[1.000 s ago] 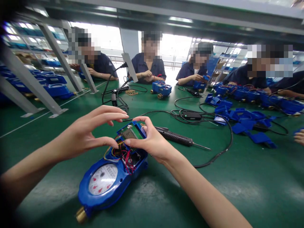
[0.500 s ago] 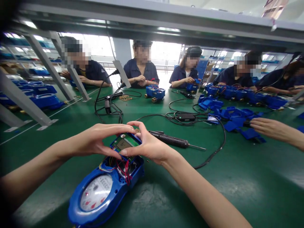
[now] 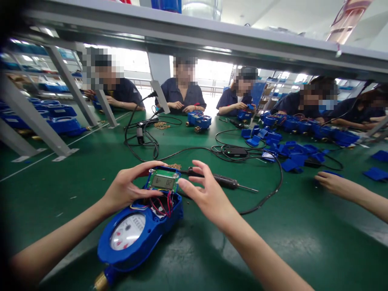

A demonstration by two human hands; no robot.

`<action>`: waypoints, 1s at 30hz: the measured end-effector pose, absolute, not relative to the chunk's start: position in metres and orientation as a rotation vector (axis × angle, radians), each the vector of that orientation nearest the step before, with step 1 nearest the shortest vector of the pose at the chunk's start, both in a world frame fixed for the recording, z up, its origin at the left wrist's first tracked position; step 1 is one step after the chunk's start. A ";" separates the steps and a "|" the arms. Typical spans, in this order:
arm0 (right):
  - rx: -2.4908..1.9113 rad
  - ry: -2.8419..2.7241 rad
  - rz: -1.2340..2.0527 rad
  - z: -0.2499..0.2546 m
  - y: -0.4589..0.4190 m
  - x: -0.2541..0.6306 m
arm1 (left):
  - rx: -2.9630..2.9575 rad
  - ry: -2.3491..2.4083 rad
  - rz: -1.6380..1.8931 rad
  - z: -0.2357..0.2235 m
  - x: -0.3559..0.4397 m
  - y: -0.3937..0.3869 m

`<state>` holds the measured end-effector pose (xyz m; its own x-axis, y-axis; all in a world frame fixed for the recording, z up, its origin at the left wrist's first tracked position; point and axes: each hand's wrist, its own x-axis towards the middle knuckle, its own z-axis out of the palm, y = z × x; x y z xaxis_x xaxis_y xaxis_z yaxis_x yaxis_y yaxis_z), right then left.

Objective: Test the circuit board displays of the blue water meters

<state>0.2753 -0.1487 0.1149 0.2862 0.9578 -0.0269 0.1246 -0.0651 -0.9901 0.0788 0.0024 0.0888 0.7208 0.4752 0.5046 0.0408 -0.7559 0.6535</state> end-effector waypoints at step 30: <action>-1.261 -1.328 1.000 0.132 -0.132 0.245 | 2.735 0.919 1.610 0.078 0.022 -0.046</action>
<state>0.2449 -0.1320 0.1321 0.0518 0.9913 0.1212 0.1573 0.1117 -0.9812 0.0219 -0.0460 0.0777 0.3747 0.3785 0.8463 0.5360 -0.8333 0.1353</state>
